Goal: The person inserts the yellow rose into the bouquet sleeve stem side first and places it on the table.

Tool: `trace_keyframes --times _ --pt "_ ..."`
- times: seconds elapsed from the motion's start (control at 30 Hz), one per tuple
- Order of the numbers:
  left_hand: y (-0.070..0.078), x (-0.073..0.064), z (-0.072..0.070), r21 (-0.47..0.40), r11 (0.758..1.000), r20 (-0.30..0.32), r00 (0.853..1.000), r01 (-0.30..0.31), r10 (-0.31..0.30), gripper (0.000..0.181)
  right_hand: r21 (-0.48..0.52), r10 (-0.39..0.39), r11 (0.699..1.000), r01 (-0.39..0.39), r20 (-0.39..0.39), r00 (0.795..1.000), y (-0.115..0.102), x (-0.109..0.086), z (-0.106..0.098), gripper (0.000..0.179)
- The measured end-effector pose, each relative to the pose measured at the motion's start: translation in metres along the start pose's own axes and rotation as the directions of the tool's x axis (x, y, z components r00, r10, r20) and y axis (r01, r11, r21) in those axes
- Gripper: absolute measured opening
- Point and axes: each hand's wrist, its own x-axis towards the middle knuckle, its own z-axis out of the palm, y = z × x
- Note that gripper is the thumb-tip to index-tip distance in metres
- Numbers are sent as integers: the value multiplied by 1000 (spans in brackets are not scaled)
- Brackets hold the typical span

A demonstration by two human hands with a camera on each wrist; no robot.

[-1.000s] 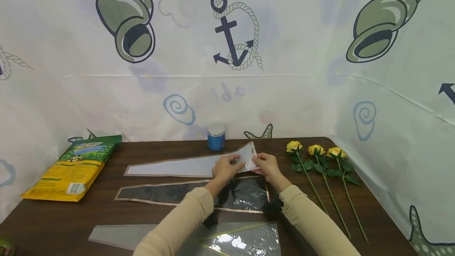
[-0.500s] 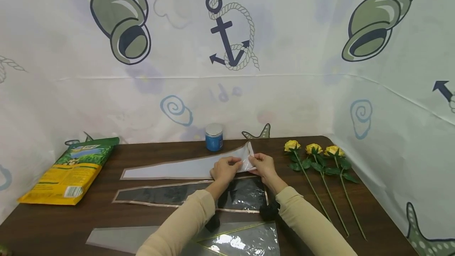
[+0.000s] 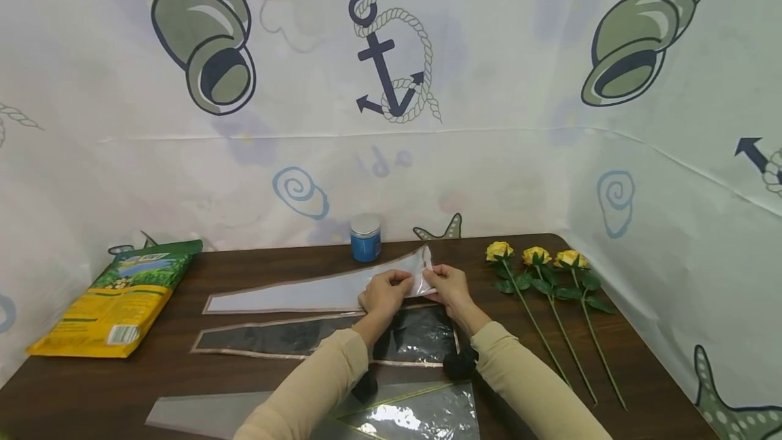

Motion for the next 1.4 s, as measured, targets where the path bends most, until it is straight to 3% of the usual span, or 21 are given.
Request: trace_keyframes --times 0.27,0.6,0.87,1.17,1.4 --pt "0 -2 -2 -35 999 -25 1000 5 -6 8 31 28 999 -28 9 1000 -1 -2 -2 19" --pt "-1 0 -8 -76 997 -36 999 21 -24 11 92 143 985 -145 22 989 -6 -3 -8 20" --pt "-6 2 -14 -140 990 -78 997 7 -18 13 60 183 981 -185 31 983 -9 -3 -10 19" --pt "-5 -1 -3 -161 987 -66 998 -15 5 13 41 152 987 -153 36 988 -8 -8 -24 30" --pt "-10 5 -11 -153 988 -81 997 -17 4 12 -62 8 998 -3 76 997 -15 -20 -42 31"
